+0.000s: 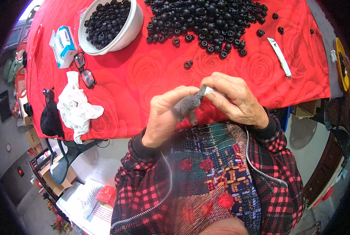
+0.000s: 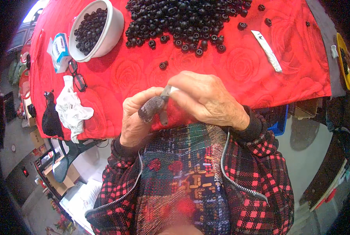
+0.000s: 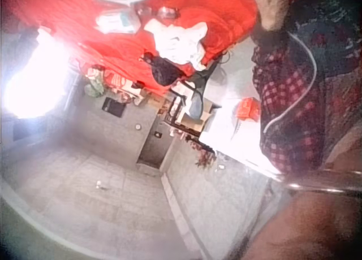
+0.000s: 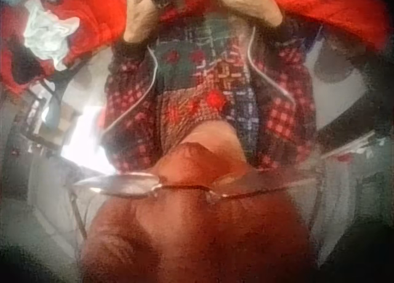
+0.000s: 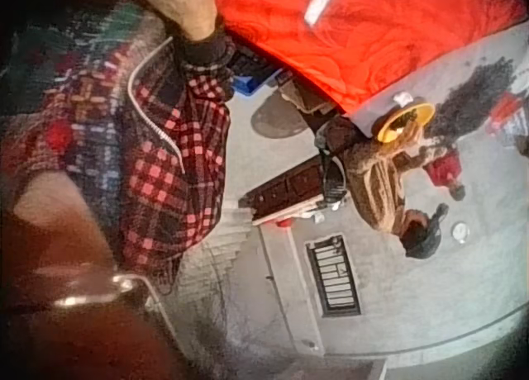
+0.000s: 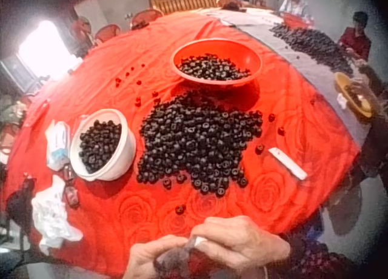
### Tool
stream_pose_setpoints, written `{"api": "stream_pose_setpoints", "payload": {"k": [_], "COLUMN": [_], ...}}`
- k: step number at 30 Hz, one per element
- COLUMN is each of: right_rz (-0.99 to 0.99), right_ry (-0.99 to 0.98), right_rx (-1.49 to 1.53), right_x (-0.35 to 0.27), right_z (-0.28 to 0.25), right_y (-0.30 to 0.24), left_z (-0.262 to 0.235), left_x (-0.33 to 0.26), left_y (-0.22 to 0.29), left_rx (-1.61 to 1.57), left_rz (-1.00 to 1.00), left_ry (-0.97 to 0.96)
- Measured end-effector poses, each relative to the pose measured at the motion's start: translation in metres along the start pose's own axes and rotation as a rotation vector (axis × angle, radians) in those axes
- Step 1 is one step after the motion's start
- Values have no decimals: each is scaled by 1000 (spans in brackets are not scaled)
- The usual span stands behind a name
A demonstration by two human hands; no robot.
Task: The person sits at a table and repeatedly picks up small black olives, using a small white tool to remove the pits. The pitted olives are placed into a white bowl while the pits are discarded onto the red tablecloth.
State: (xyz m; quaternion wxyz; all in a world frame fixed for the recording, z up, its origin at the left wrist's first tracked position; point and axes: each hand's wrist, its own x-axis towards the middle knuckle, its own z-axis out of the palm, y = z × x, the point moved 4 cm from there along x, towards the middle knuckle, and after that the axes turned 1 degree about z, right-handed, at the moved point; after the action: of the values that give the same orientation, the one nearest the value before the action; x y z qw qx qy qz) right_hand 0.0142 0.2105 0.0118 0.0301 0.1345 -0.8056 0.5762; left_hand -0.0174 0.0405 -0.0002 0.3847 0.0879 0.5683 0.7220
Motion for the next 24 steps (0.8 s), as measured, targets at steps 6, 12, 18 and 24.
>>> {"api": "stream_pose_setpoints", "payload": {"k": [6, 12, 18, 24], "right_rz": [0, -6, -64, -135], "right_ry": [27, -17, -214, 104], "right_rx": [24, 68, 119, 23], "right_x": [1, 1, -9, -1], "right_z": [0, 1, 14, -3], "right_y": [2, 5, 4, -11], "left_z": [-1, -4, -13, -8], "left_x": [2, -1, 8, 2], "left_y": [-3, -10, -14, -12], "left_rx": [-57, -149, -342, -243], "left_rz": [-8, -51, -50, -80], "left_ry": [22, 25, 152, 129]}}
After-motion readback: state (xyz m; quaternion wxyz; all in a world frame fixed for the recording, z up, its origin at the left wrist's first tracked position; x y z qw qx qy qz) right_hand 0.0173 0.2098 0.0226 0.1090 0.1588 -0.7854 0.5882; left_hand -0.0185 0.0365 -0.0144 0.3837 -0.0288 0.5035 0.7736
